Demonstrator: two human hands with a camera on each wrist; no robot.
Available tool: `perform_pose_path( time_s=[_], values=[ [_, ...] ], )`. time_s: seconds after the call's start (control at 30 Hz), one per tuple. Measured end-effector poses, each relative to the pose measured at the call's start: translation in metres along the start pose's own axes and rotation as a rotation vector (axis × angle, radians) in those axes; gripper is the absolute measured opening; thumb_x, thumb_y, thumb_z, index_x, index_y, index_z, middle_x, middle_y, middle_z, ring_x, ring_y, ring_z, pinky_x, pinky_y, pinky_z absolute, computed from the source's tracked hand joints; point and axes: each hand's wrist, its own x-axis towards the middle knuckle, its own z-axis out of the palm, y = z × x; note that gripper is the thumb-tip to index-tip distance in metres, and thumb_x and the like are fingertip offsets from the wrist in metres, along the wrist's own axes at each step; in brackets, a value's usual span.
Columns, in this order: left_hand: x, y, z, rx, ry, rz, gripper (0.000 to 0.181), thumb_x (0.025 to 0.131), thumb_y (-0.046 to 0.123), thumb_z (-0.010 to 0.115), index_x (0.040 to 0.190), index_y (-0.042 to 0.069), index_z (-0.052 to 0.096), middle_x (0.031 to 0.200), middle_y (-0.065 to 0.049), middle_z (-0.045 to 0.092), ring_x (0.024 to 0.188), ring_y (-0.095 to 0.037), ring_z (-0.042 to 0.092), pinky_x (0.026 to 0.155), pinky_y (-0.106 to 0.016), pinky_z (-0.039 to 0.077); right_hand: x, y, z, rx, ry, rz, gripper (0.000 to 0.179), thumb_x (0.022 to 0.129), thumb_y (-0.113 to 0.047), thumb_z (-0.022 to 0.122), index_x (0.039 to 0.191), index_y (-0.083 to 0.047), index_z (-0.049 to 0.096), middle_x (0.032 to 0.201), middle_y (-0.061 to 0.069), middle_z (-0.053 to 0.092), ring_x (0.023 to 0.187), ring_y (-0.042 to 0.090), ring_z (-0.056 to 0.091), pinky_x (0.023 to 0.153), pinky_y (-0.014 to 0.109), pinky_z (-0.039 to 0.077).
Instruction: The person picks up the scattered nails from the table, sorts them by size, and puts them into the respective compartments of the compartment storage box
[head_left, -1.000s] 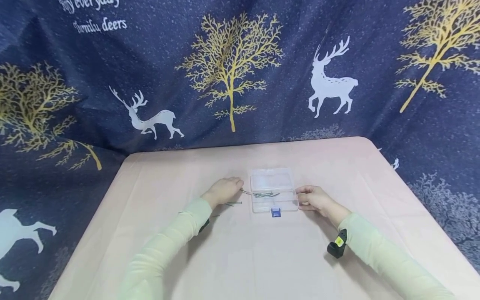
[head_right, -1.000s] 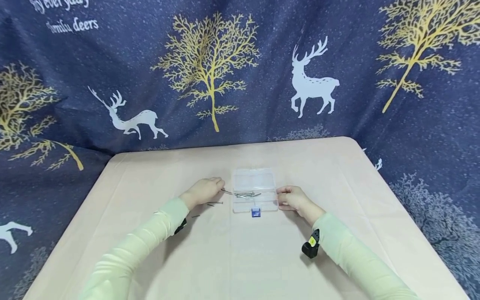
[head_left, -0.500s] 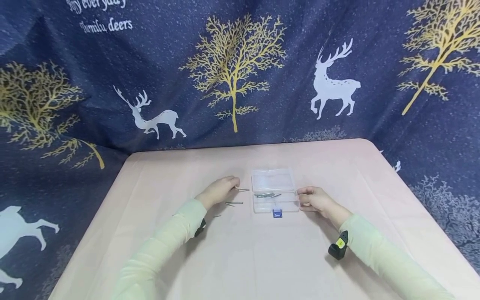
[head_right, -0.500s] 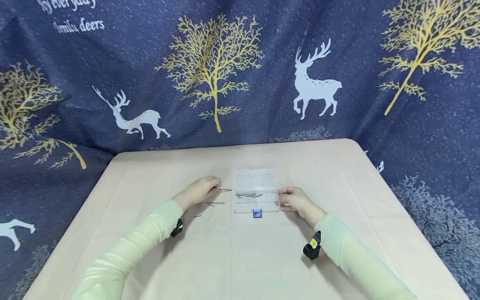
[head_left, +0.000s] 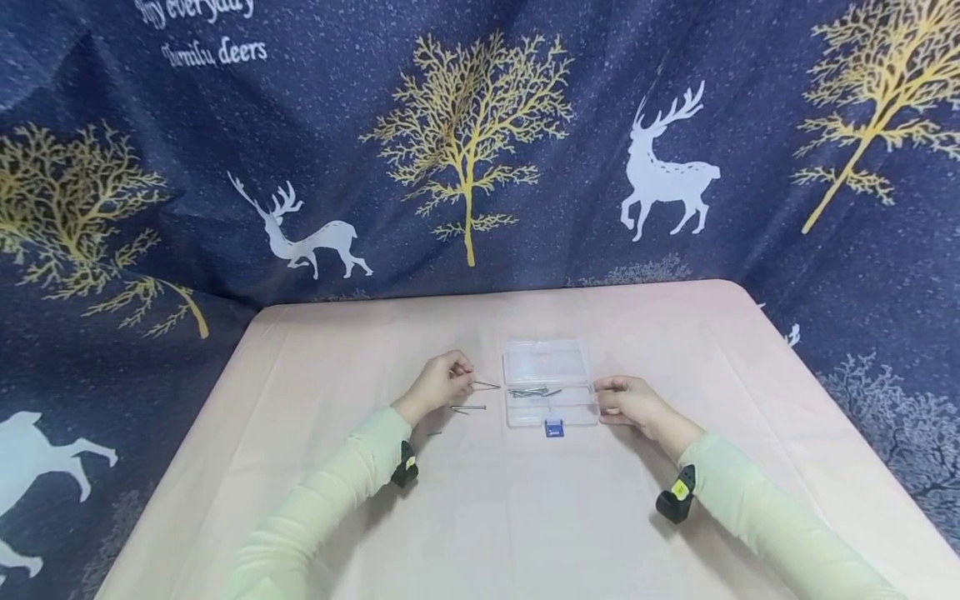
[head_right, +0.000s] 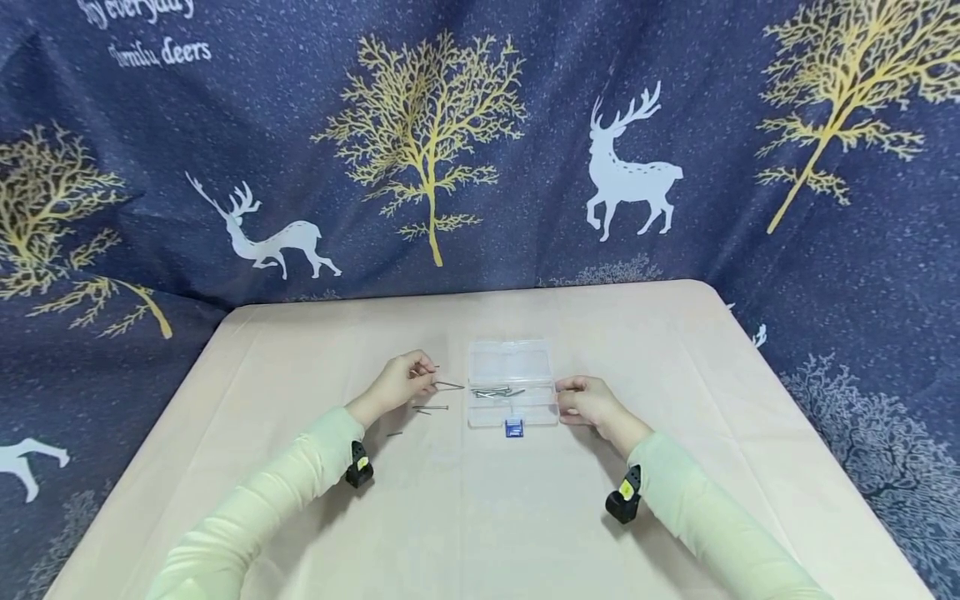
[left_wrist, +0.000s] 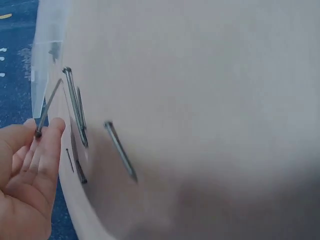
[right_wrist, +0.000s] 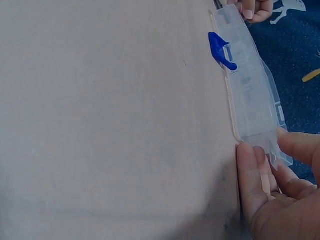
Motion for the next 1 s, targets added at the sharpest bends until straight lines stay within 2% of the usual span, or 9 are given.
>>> perform_pose_path(
  time_s=[0.03,0.13,0.23,0.27,0.33,0.57,0.77,1.0],
  values=[
    [-0.002,0.005,-0.001,-0.046,0.001,-0.019,0.008,0.089,-0.005,0.057,0.096,-0.009,0.056,0.087,-0.022,0.063,0.08,-0.033,0.068,0.072,-0.031,0.059,0.0,0.0,0.0,0.0,0.0,0.0,0.048,0.091,-0.003,0.053,0.131,0.018,0.037,0.118,0.029,0.055,0.086,0.011,0.063,0.081,0.03,0.058],
    [-0.003,0.002,0.002,-0.166,0.021,-0.082,0.01,0.089,-0.007,0.056,0.097,-0.011,0.055,0.087,-0.025,0.063,0.077,-0.035,0.069,0.07,-0.031,0.06,0.001,0.001,0.001,-0.001,0.006,0.006,0.048,0.091,-0.003,0.053,0.131,0.018,0.037,0.117,0.028,0.055,0.087,0.012,0.063,0.081,0.031,0.058],
    [-0.003,0.001,0.005,-0.22,0.062,-0.147,0.009,0.088,-0.008,0.057,0.097,-0.011,0.055,0.085,-0.023,0.063,0.075,-0.031,0.07,0.07,-0.03,0.06,0.002,0.001,0.0,-0.002,0.007,0.006,0.048,0.091,-0.003,0.052,0.132,0.018,0.037,0.116,0.027,0.056,0.087,0.012,0.063,0.081,0.031,0.057],
    [-0.001,-0.003,0.008,-0.233,0.085,-0.166,0.008,0.088,-0.007,0.058,0.096,-0.009,0.056,0.083,-0.019,0.064,0.073,-0.026,0.07,0.069,-0.027,0.059,0.002,0.001,0.001,0.0,0.008,0.005,0.047,0.092,-0.003,0.052,0.131,0.018,0.037,0.116,0.027,0.056,0.087,0.012,0.063,0.082,0.031,0.057],
    [-0.002,-0.001,0.009,-0.255,0.119,-0.198,0.008,0.087,-0.008,0.058,0.095,-0.009,0.056,0.082,-0.017,0.063,0.072,-0.023,0.07,0.069,-0.026,0.059,0.001,0.001,0.001,0.01,0.009,0.001,0.047,0.091,-0.003,0.052,0.131,0.018,0.037,0.114,0.026,0.057,0.086,0.011,0.063,0.081,0.03,0.058],
    [-0.001,0.008,0.009,-0.337,0.196,-0.237,0.009,0.086,-0.009,0.057,0.095,-0.01,0.055,0.085,-0.019,0.064,0.072,-0.019,0.069,0.07,-0.026,0.059,0.001,0.0,0.001,0.032,0.017,0.002,0.048,0.091,-0.002,0.052,0.131,0.019,0.036,0.108,0.019,0.059,0.081,0.009,0.063,0.077,0.028,0.058],
    [0.004,0.012,0.009,-0.471,0.237,-0.266,0.011,0.088,-0.008,0.057,0.098,-0.01,0.055,0.086,-0.017,0.065,0.071,-0.012,0.068,0.073,-0.025,0.058,0.001,-0.001,0.001,0.02,0.023,0.008,0.048,0.091,-0.002,0.052,0.132,0.018,0.036,0.111,0.021,0.057,0.082,0.009,0.061,0.078,0.028,0.058],
    [0.009,0.024,0.013,-0.579,0.256,-0.242,0.013,0.088,-0.009,0.056,0.099,-0.013,0.053,0.083,-0.013,0.064,0.071,-0.012,0.068,0.074,-0.026,0.058,0.001,0.002,0.002,0.051,0.022,-0.001,0.05,0.091,-0.001,0.053,0.133,0.018,0.034,0.106,0.017,0.06,0.08,0.008,0.062,0.077,0.027,0.058]
  ],
)
